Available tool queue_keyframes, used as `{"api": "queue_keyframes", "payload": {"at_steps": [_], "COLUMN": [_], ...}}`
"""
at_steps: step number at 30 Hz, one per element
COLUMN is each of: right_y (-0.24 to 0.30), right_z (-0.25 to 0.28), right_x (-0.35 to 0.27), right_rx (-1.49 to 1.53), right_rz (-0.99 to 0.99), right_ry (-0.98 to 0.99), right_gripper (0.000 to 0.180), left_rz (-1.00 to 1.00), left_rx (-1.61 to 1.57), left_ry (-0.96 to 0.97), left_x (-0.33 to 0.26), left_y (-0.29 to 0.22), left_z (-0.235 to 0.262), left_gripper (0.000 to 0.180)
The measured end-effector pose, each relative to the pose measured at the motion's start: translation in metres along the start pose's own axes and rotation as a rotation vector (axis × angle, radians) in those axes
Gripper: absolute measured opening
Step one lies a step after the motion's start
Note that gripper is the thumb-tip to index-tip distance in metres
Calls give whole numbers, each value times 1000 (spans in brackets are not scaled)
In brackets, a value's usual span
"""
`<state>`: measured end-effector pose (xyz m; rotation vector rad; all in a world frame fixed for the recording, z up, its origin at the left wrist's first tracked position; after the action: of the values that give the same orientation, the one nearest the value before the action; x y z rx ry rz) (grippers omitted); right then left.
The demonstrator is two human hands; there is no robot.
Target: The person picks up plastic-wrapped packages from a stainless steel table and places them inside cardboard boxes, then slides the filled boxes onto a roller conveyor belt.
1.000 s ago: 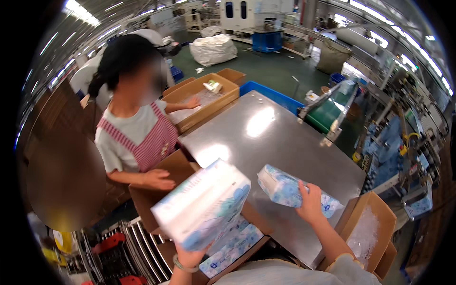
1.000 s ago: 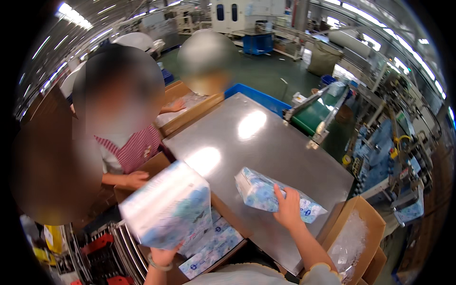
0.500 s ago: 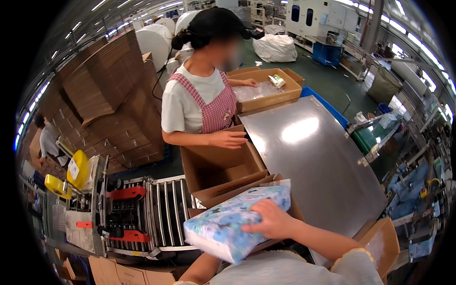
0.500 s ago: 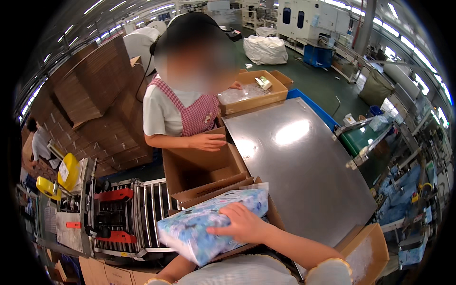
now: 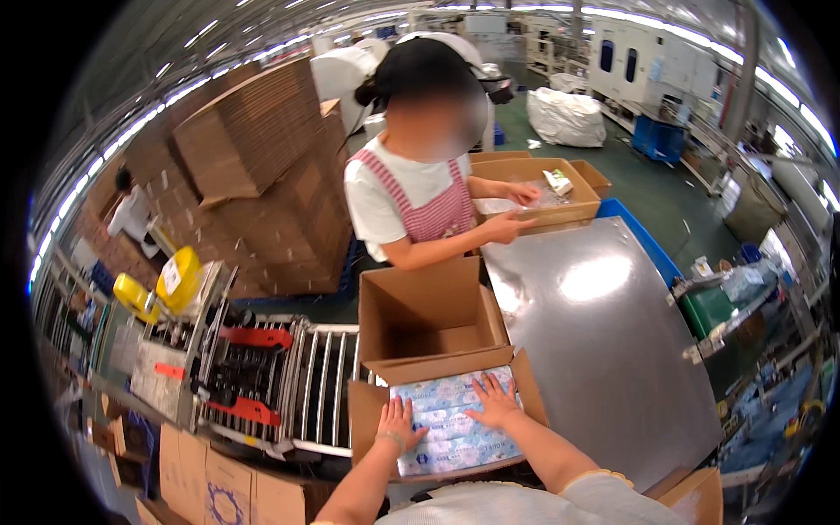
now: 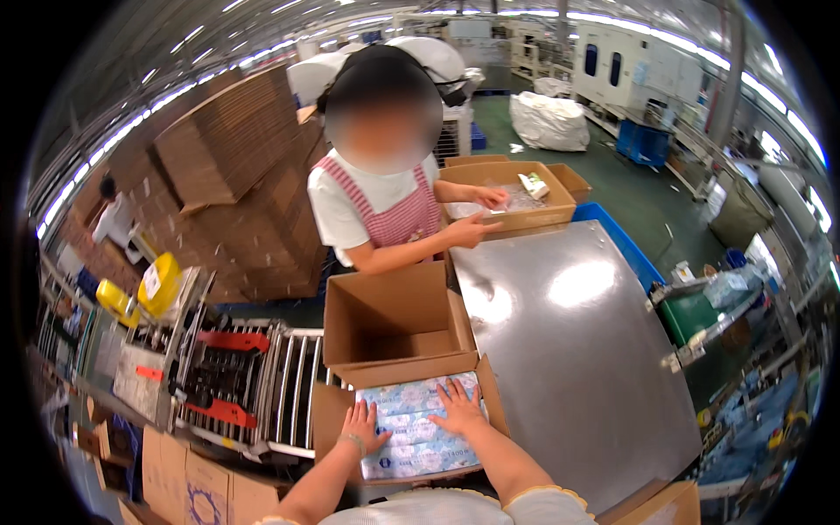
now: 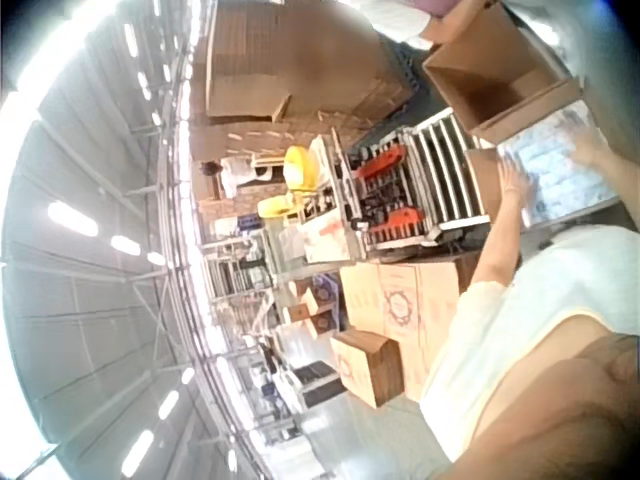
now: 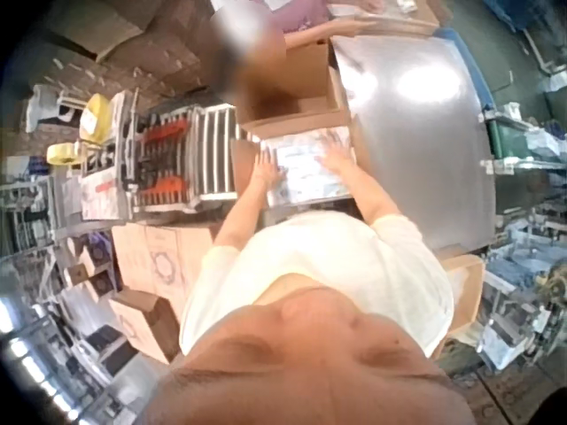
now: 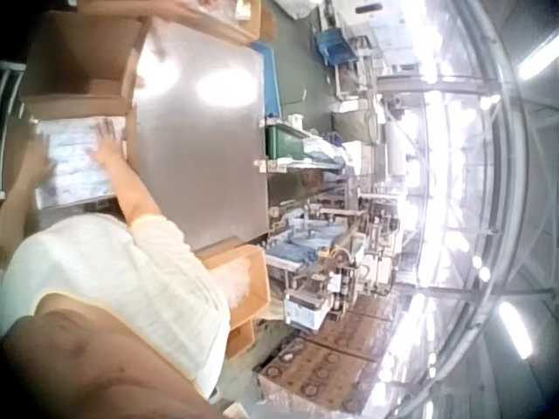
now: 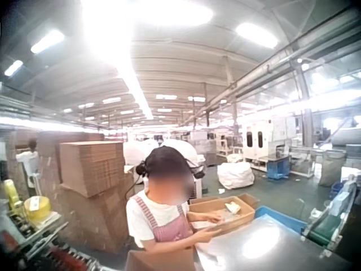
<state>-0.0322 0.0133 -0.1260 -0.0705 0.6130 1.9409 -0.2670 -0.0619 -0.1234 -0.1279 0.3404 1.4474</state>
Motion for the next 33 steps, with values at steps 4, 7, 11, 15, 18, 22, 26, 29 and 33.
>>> {"api": "queue_keyframes", "payload": {"at_steps": [4,7,11,15,18,22,26,29,33], "right_y": [-11,19,-63,-46,-5,28,184,303,369], "right_z": [26,175,84,40,32,-65,-85,-72,-108], "right_x": [22,-106,-136,-126,-113,-79,-40,12,58], "right_rx": [334,283,744,467,501,1162,1125,810,42], "right_rz": [43,102,-493,-530,-528,-415,-227,111,221], "right_ry": [250,-625,-283,-317,-324,-295,-369,-352,219], "right_gripper": [73,54,46,41,41,44,63,77,92], "left_rz": [-143,87,645,300,266,249,262,-71,-453], "left_rx": [-313,-267,-742,-785,-647,-589,-538,-654,-526], "left_ry": [453,-571,-289,-53,79,50,29,280,539], "left_x": [19,-78,-148,-114,-105,-109,-130,-137,-162], "left_y": [5,45,128,117,151,272,368,339,307], "left_z": [9,154,56,-21,11,9,-9,-34,-63], "left_gripper": [76,64,74,44,43,38,53,109,123]}}
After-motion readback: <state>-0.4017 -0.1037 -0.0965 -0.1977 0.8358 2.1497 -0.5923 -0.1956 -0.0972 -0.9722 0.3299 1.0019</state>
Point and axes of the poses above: each hand's wrist, its own x-axis towards the middle knuckle, its own z-axis out of the back of the hand, y = z × x, the point moved 10 cm from there along x, towards the middle knuckle, and after that the axes turned 7 degrees about x, right-handed, at the moved point
